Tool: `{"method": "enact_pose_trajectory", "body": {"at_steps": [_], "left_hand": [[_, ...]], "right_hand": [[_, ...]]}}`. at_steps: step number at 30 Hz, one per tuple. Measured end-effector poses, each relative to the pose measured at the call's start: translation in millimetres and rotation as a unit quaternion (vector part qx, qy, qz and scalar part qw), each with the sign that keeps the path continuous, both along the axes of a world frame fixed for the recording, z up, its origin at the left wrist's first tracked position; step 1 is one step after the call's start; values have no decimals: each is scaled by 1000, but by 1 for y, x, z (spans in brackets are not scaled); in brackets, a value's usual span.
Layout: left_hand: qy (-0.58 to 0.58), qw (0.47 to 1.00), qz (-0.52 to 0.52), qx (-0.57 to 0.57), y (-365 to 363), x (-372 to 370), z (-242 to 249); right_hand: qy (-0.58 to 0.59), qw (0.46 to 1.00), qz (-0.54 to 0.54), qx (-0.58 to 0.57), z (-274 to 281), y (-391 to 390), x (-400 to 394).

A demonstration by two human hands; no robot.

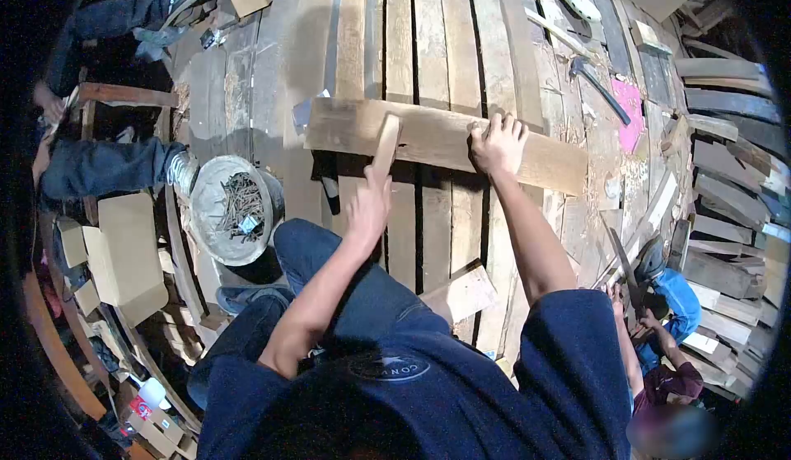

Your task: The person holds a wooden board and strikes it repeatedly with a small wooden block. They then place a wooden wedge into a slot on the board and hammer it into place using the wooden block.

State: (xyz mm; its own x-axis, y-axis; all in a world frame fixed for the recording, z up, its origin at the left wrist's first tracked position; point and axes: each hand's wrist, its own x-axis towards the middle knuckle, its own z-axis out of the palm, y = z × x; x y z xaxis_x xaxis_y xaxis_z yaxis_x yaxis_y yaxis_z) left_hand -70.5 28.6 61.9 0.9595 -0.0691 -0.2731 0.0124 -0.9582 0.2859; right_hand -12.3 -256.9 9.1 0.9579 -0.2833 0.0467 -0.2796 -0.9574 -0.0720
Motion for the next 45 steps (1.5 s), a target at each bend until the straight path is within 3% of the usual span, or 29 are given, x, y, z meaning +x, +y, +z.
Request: {"method": "enact_pose_trajectory", "body": {"at_steps": [3,10,13,17,21,25,29,39,43,45], "left_hand": [[27,1000,3,-5,10,-19,-6],[-29,999,18,-34,-16,51,-24],[-62,997,30,-46,-9,23,-30],[71,993,50,-77,11,-2,-26],[-54,997,46,-43,-3,24,-22],[-67,995,54,-45,-6,36,-32],[15,992,77,-96,13,-8,-29],[-39,996,71,-41,-2,36,-25],[-27,991,74,-104,17,-12,-39],[-27,994,79,-74,17,-18,-36]], "right_hand": [[0,1000,-5,3,0,1,0],[-21,1000,4,-2,2,2,-1],[-35,999,6,-14,-1,2,-1],[-42,999,2,-7,-13,-4,0],[-34,999,4,-17,-3,1,-2],[-29,999,9,-21,1,2,-2],[-66,998,5,-4,-7,0,-1],[-25,1000,6,-13,1,3,-4],[-49,999,2,-24,-4,2,0],[-31,1000,-5,0,0,0,2]]}}
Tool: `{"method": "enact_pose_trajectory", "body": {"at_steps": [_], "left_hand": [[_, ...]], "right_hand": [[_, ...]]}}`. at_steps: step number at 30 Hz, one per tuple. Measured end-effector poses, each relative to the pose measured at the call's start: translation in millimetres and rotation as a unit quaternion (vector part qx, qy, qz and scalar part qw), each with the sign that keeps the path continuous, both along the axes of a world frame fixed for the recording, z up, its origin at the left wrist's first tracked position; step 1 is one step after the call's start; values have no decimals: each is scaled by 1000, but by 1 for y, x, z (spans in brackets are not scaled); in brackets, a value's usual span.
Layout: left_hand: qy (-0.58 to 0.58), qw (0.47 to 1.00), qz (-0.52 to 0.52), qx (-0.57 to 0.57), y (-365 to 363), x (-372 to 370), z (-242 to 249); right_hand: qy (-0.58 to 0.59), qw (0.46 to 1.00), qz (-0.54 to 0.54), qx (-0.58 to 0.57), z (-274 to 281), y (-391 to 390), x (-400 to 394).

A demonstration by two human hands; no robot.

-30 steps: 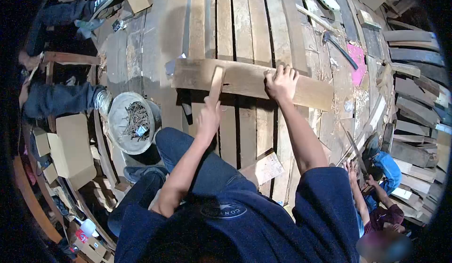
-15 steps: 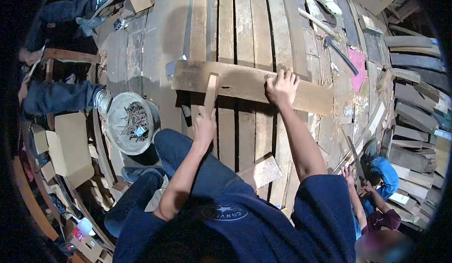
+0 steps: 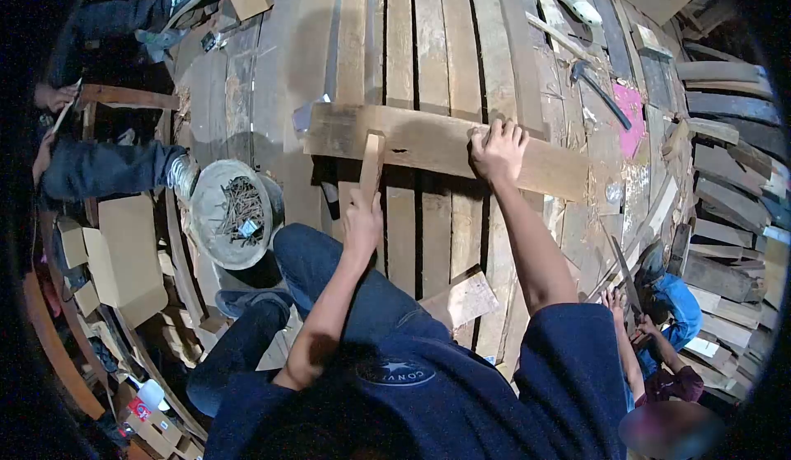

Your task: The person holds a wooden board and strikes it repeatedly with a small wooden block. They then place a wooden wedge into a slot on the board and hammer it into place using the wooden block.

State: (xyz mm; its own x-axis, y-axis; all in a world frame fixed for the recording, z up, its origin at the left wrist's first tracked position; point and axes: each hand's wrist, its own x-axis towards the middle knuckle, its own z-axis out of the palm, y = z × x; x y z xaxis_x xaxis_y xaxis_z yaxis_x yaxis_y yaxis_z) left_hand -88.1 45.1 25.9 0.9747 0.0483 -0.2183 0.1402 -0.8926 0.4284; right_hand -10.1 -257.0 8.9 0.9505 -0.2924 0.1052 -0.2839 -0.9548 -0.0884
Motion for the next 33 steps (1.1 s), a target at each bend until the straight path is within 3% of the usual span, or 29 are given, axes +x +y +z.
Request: {"method": "enact_pose_trajectory", "body": {"at_steps": [4,7,10,12,14,15,19,22,24,28,33], "left_hand": [[5,999,19,-29,-10,29,6],[-39,998,-6,47,-17,62,11],[-61,998,-1,34,-9,46,4],[20,1000,7,23,-2,19,7],[5,1000,-5,7,8,0,-14],[2,1000,-6,14,7,3,-10],[-10,999,-4,31,0,30,2],[-49,998,-11,47,-6,45,7],[-74,996,-5,44,-9,46,9],[40,999,16,-25,8,7,20],[-68,997,4,20,3,34,7]], "right_hand": [[2,1000,9,-5,-1,1,-2],[-10,1000,14,-14,-4,0,-4],[-8,1000,17,-10,-3,0,-5],[-1,1000,16,-12,-4,-2,-4],[-3,1000,7,-5,-5,0,-4],[39,999,4,10,3,1,-3],[0,1000,5,-24,-5,1,-3],[62,998,0,17,10,2,-2],[43,999,0,4,1,1,-4],[17,1000,0,-1,-2,-2,-4],[4,1000,7,-6,0,1,-4]]}}
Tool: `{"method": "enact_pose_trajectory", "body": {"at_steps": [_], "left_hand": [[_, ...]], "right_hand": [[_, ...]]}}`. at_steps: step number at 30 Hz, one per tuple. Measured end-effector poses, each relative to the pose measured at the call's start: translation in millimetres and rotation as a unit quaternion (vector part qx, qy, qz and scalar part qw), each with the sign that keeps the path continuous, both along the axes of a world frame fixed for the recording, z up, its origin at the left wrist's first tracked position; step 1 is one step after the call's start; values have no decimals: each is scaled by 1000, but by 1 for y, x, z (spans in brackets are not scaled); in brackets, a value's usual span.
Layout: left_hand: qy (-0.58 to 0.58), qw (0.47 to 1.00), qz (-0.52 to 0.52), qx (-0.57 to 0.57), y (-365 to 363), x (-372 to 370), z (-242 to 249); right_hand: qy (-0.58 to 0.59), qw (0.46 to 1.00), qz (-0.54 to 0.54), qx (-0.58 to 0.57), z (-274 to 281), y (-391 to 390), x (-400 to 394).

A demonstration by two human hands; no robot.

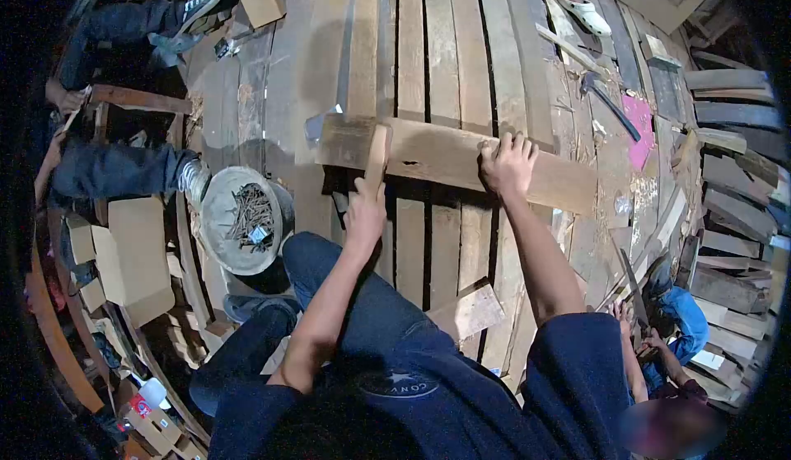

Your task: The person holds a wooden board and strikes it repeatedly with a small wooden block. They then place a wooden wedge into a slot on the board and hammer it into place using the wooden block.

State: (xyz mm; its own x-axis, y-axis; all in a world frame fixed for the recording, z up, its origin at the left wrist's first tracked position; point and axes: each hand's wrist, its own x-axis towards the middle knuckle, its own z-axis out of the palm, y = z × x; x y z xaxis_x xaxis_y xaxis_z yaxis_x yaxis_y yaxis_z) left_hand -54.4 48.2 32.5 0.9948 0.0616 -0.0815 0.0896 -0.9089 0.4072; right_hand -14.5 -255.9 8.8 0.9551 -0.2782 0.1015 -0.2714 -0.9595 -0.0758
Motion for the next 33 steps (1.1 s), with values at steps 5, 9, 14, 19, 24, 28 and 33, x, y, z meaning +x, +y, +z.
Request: {"method": "enact_pose_trajectory", "body": {"at_steps": [5,9,14,19,24,28,33], "left_hand": [[7,1000,7,5,-4,17,4],[37,998,12,-45,15,-21,8],[77,997,29,-11,11,16,9],[75,996,51,-14,10,25,12],[96,994,48,-28,31,-22,24],[60,998,32,-8,29,21,6],[77,996,40,-33,26,19,15]], "right_hand": [[10,999,2,-30,-6,-2,0],[16,1000,-2,-16,-3,-2,0],[8,1000,7,-14,0,-1,0],[26,1000,1,14,7,2,0],[36,999,-8,5,4,1,1],[28,1000,-5,-2,5,2,1],[-7,1000,4,-7,-3,-1,0]]}}
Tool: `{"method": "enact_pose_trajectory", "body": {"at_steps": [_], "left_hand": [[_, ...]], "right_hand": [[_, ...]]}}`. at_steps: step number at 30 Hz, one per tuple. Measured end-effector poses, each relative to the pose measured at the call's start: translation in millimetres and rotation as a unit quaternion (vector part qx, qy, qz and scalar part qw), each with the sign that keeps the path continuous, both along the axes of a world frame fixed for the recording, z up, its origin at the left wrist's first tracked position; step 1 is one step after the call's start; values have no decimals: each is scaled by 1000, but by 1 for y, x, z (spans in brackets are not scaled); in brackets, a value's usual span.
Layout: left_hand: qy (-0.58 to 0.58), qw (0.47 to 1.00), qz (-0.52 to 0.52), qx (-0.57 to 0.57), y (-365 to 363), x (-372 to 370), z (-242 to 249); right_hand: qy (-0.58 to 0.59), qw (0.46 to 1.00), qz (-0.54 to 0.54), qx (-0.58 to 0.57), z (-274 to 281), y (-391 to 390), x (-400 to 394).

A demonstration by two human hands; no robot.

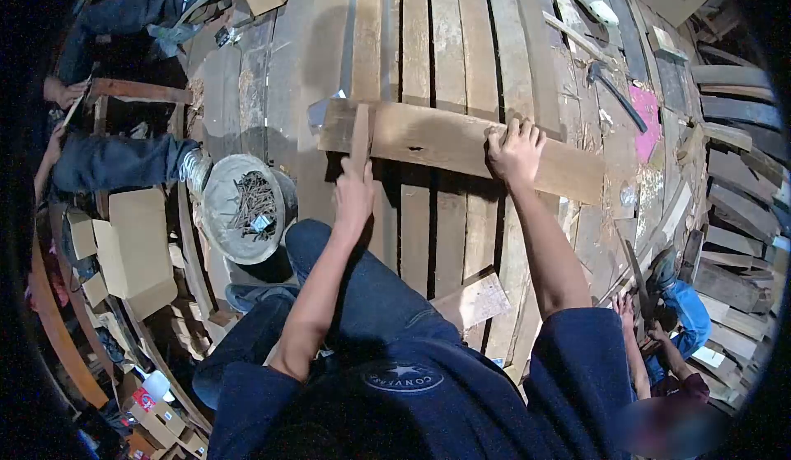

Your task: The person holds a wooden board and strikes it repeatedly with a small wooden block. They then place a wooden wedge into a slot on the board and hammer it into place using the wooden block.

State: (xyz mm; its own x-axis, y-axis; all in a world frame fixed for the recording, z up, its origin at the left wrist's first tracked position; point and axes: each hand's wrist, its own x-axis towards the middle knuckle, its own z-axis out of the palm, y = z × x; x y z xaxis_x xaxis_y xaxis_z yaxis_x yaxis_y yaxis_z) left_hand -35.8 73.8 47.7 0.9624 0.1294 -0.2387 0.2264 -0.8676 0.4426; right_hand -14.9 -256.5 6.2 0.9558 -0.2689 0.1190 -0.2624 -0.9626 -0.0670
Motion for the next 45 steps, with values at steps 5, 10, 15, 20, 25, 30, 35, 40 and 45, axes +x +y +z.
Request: {"method": "enact_pose_trajectory", "body": {"at_steps": [5,10,15,20,25,30,35,40,45], "left_hand": [[9,1000,-5,20,14,-44,-4],[8,998,-22,52,9,16,-5],[-3,1000,-6,26,3,2,-6],[-5,1000,-15,-4,21,-40,-13],[-41,999,-13,24,8,13,-13],[18,999,-22,22,20,-29,-3],[-31,999,-20,33,21,-9,-15],[-37,997,-17,64,17,14,-18],[-9,999,-20,26,40,-40,-9]], "right_hand": [[7,1000,0,-2,2,-1,2],[32,999,-7,3,2,-1,2],[10,1000,-7,8,1,0,1],[2,1000,1,-8,-5,-4,1],[5,1000,-4,9,-4,0,2],[5,1000,-9,9,-1,-1,2],[-16,1000,8,-23,-1,0,1],[5,1000,3,-1,3,3,0],[-3,1000,8,6,-1,-2,3]]}}
